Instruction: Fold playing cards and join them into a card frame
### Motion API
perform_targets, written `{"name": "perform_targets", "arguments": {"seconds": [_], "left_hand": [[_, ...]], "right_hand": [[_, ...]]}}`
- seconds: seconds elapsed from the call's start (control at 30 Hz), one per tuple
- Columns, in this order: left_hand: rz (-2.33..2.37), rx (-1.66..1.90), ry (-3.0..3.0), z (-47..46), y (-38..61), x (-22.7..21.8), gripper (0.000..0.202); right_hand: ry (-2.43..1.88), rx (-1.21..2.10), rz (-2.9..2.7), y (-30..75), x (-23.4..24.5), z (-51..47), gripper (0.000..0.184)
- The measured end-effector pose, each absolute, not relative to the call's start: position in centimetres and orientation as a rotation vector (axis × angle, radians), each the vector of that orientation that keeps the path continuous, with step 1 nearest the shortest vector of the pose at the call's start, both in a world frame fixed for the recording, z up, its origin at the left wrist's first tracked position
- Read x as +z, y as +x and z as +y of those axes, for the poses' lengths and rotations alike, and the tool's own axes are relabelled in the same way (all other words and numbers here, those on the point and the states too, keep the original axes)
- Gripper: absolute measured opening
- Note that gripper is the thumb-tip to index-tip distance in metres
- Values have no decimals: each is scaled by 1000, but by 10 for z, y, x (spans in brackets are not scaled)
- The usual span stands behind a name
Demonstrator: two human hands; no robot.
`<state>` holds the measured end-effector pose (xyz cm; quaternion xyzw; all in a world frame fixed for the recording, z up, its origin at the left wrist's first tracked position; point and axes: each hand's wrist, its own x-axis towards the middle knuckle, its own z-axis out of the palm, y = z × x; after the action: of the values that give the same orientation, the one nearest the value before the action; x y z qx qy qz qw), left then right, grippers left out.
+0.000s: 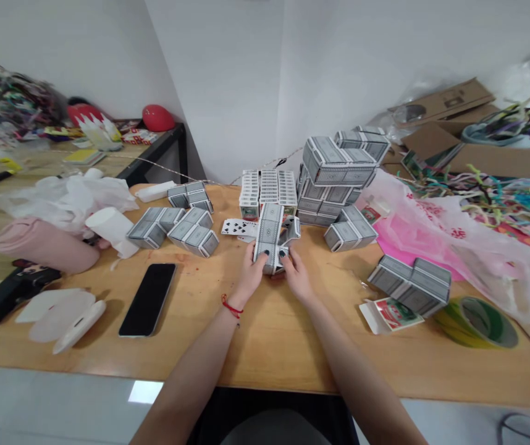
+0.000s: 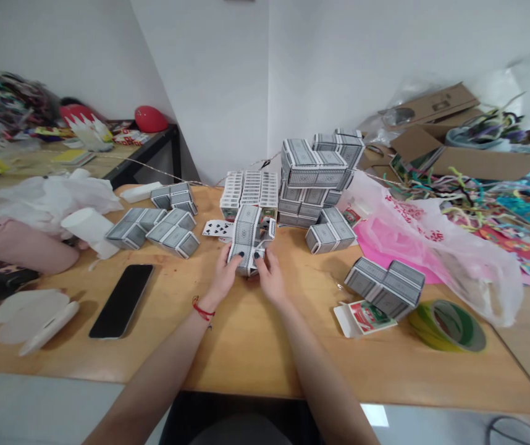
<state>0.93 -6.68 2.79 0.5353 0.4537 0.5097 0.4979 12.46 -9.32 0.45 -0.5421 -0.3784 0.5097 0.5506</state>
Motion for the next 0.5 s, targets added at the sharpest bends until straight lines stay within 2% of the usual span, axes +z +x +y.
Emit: {"name": "perform_targets", "arguments": {"seconds": [0.5], "left_hand": [[1019,1198,1304,-67,9,30,34]], "right_hand": [[-1334,997,-1023,126,-5,-93,43]]}}
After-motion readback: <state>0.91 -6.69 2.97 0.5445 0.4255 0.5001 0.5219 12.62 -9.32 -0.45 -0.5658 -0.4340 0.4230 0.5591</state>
